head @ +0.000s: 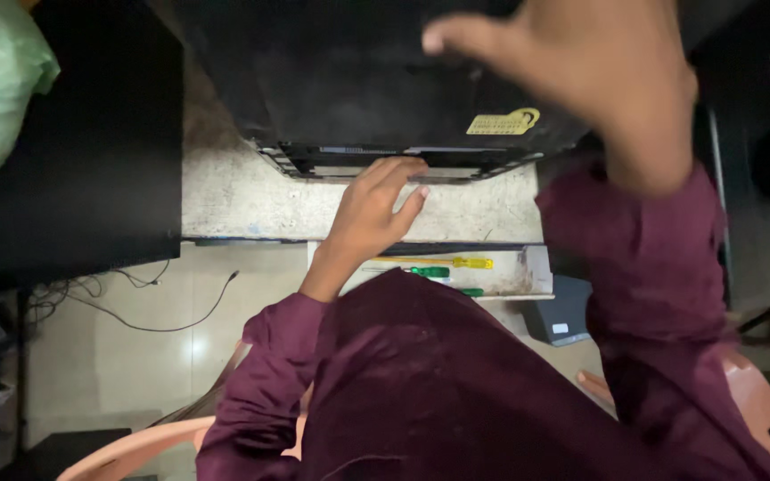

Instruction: The person opens a Samsung printer, removes the toner cartridge, and uses a screwdriver to work on the cartridge. The person then places the cartridge back into the printer and closes the lid.

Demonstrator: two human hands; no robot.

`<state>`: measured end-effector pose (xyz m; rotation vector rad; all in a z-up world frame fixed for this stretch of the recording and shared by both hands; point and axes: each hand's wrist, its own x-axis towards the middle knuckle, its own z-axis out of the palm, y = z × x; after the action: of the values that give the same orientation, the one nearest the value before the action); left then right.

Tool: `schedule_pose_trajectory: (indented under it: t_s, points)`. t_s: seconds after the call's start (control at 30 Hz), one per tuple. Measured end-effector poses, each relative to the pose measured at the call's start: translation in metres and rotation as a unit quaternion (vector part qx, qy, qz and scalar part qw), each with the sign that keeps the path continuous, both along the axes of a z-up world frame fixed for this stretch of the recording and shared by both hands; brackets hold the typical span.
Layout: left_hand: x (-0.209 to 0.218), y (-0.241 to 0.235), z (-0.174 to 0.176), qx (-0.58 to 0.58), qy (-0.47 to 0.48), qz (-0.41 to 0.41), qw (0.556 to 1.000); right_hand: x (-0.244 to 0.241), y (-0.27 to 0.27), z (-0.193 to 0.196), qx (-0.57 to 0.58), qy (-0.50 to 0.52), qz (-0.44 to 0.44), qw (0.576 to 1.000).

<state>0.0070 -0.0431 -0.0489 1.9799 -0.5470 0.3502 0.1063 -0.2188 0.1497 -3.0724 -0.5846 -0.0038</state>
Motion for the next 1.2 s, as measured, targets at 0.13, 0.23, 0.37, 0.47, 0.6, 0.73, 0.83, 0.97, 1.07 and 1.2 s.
schedule_pose_trajectory:
  t_s: [0.13,0.23,0.37,0.47,0.6,0.73,0.83,0.97,1.07,1.2]
  points:
    - [-0.019,0.012,-0.013,-0.004,0.085,-0.001,0.996,-0.054,-0.015,0.015,0.040,-0.234,0.208,0.949]
    - [-0.032,0.026,-0.027,-0.015,0.127,0.011,0.992,-0.060,-0.017,0.005,0.072,-0.262,0.209,0.939]
    - [-0.046,0.058,-0.045,-0.030,0.200,0.070,0.977,-0.047,-0.022,0.004,0.082,-0.253,0.229,0.937]
    - [-0.046,0.088,-0.055,-0.068,0.211,0.113,0.969,-0.036,-0.028,0.013,0.107,-0.231,0.257,0.932]
    - [-0.029,0.126,-0.049,-0.201,0.115,0.222,0.947,-0.033,-0.032,0.020,0.122,-0.197,0.268,0.935]
    - [0.008,0.160,-0.022,-0.259,0.031,0.271,0.927,-0.036,-0.031,0.024,0.124,-0.183,0.267,0.938]
    - [0.061,0.188,0.005,-0.149,-0.014,0.264,0.953,-0.038,-0.025,0.027,0.112,-0.191,0.259,0.940]
    - [0.133,0.200,0.034,-0.094,0.055,0.102,0.989,-0.045,-0.017,0.033,0.100,-0.195,0.245,0.944]
    - [0.179,0.187,0.038,0.047,-0.045,-0.056,0.996,-0.047,-0.014,0.034,0.110,-0.195,0.237,0.945]
    - [0.233,0.155,0.016,0.148,0.058,-0.054,0.986,-0.047,-0.012,0.034,0.110,-0.198,0.227,0.947]
